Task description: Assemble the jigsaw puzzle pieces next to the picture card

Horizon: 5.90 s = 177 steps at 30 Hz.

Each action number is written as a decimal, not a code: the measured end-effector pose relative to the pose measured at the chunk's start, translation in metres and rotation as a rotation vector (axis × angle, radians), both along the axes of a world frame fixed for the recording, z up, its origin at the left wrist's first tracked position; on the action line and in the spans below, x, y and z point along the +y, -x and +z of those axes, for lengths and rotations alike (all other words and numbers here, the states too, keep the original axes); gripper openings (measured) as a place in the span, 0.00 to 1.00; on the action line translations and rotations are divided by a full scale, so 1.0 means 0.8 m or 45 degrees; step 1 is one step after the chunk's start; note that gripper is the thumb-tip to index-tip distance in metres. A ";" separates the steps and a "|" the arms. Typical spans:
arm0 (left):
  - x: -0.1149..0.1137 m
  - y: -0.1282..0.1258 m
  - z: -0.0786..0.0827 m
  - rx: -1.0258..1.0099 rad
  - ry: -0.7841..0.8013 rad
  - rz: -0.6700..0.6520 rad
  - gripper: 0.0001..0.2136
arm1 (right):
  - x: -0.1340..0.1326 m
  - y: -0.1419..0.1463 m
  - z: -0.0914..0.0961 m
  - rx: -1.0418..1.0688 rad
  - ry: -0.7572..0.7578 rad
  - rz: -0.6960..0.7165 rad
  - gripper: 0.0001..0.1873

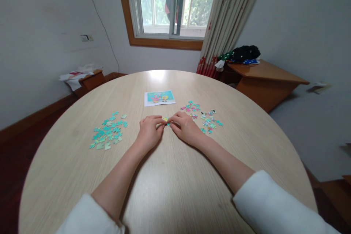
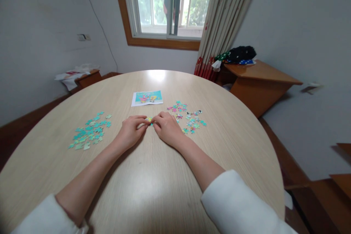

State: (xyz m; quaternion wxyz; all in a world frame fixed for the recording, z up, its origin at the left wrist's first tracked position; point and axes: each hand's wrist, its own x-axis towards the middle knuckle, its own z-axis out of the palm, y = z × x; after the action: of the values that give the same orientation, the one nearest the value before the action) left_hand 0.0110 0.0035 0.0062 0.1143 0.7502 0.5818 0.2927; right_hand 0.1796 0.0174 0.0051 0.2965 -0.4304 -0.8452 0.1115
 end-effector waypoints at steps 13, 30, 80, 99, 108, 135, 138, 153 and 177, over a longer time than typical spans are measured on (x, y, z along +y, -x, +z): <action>-0.001 -0.001 -0.001 -0.022 -0.031 0.001 0.09 | -0.001 0.001 0.001 -0.019 0.000 -0.012 0.08; -0.006 -0.003 0.005 -0.009 0.006 0.045 0.10 | 0.040 -0.072 -0.004 -0.042 -0.144 -0.652 0.17; -0.004 -0.002 0.005 -0.016 0.036 0.072 0.06 | 0.034 -0.051 -0.007 -0.107 -0.064 -0.336 0.11; -0.006 -0.003 0.006 -0.022 0.030 0.060 0.07 | 0.023 -0.037 0.000 -0.104 -0.047 -0.201 0.07; -0.006 -0.003 0.007 -0.008 0.038 0.070 0.06 | 0.023 -0.037 0.001 -0.084 -0.040 -0.218 0.07; -0.007 -0.003 0.006 -0.018 0.013 0.078 0.07 | 0.015 -0.031 0.005 -0.012 -0.132 -0.121 0.07; -0.006 -0.003 0.006 -0.018 0.018 0.071 0.07 | 0.018 -0.037 0.005 0.007 -0.165 -0.218 0.08; -0.006 -0.003 0.007 -0.054 0.020 0.082 0.07 | 0.048 -0.136 0.002 0.073 -0.086 -0.828 0.12; 0.003 0.004 -0.001 -0.219 -0.062 0.128 0.11 | 0.015 -0.056 0.007 -0.173 -0.113 -0.172 0.11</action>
State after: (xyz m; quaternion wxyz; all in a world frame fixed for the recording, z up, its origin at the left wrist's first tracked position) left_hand 0.0075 0.0056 0.0058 0.1310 0.6948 0.5993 0.3754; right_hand 0.2242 0.0296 0.0105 0.2642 -0.4795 -0.8365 0.0245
